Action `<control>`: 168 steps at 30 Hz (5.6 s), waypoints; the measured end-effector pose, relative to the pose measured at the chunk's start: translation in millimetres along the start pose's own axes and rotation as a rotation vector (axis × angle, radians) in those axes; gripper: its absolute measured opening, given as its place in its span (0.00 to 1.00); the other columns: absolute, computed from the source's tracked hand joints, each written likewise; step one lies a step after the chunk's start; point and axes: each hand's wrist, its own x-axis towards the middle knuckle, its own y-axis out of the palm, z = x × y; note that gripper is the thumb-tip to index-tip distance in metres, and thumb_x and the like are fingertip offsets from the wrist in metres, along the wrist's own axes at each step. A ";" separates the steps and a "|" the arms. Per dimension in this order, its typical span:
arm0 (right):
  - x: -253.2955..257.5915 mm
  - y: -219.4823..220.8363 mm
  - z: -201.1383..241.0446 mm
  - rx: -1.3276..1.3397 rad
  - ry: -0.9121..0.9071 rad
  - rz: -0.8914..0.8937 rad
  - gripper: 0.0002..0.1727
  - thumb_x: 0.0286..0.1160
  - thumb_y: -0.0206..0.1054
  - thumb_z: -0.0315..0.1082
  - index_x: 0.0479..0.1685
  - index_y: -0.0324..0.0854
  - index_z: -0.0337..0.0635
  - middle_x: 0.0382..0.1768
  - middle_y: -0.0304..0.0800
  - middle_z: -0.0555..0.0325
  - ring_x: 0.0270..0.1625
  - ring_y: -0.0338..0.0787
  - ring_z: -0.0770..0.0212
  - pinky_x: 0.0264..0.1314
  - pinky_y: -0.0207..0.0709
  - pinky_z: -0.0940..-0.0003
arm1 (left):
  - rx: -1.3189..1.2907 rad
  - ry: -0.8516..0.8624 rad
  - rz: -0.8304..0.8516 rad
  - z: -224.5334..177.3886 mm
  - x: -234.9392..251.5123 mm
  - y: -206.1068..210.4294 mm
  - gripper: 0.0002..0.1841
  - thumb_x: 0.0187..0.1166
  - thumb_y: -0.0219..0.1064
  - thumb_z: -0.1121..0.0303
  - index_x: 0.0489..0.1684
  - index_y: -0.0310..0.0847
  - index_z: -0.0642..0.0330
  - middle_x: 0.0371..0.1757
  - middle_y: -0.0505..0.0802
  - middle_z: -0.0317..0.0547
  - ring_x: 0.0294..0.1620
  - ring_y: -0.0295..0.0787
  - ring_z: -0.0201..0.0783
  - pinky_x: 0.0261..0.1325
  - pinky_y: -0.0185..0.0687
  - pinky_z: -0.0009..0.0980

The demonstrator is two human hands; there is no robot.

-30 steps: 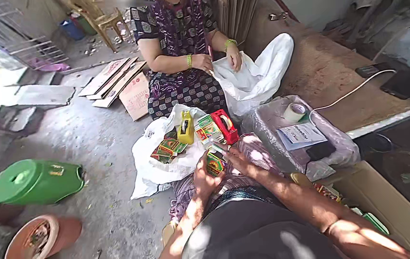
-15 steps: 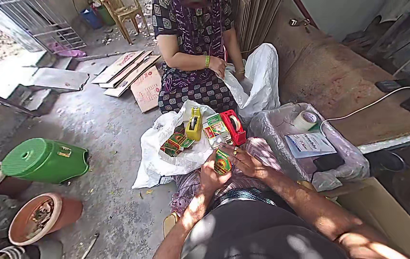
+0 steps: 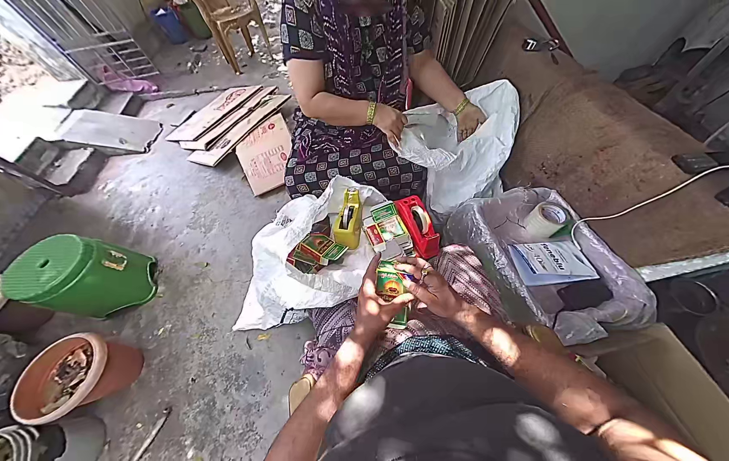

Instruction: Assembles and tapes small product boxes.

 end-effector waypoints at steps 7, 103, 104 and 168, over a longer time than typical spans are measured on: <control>8.7 -25.1 -10.8 0.225 0.095 0.148 0.21 0.88 0.59 0.40 0.69 0.83 0.35 0.76 0.80 0.46 0.76 0.82 0.57 0.77 0.79 0.61 | -0.396 -0.022 0.122 8.8 13.2 -15.7 0.18 0.73 0.69 0.83 0.62 0.82 0.76 0.52 0.95 0.61 0.49 0.96 0.51 0.54 0.95 0.47; 104.4 63.0 -59.7 -0.263 0.405 -0.072 0.13 0.78 0.67 0.33 0.54 0.89 0.38 0.54 0.94 0.53 0.59 0.92 0.62 0.68 0.84 0.63 | 0.299 0.174 -0.186 19.5 -4.3 -3.3 0.14 0.83 0.68 0.56 0.36 0.91 0.56 0.39 0.94 0.38 0.40 0.92 0.30 0.49 0.91 0.34; 98.2 58.1 -74.0 -0.438 0.371 -0.023 0.18 0.75 0.65 0.33 0.62 0.88 0.40 0.66 0.89 0.51 0.72 0.85 0.56 0.78 0.76 0.58 | 0.284 0.153 -0.193 19.9 -2.2 -3.5 0.13 0.82 0.69 0.56 0.38 0.91 0.56 0.39 0.95 0.38 0.40 0.92 0.29 0.49 0.91 0.33; -2.3 35.8 -0.2 0.296 0.540 -0.472 0.23 0.65 0.78 0.29 0.62 0.84 0.32 0.49 0.96 0.51 0.52 0.94 0.62 0.60 0.88 0.65 | 0.083 -0.043 -0.051 17.0 -5.8 4.9 0.17 0.89 0.58 0.59 0.50 0.93 0.57 0.38 0.97 0.39 0.40 0.93 0.29 0.52 0.89 0.37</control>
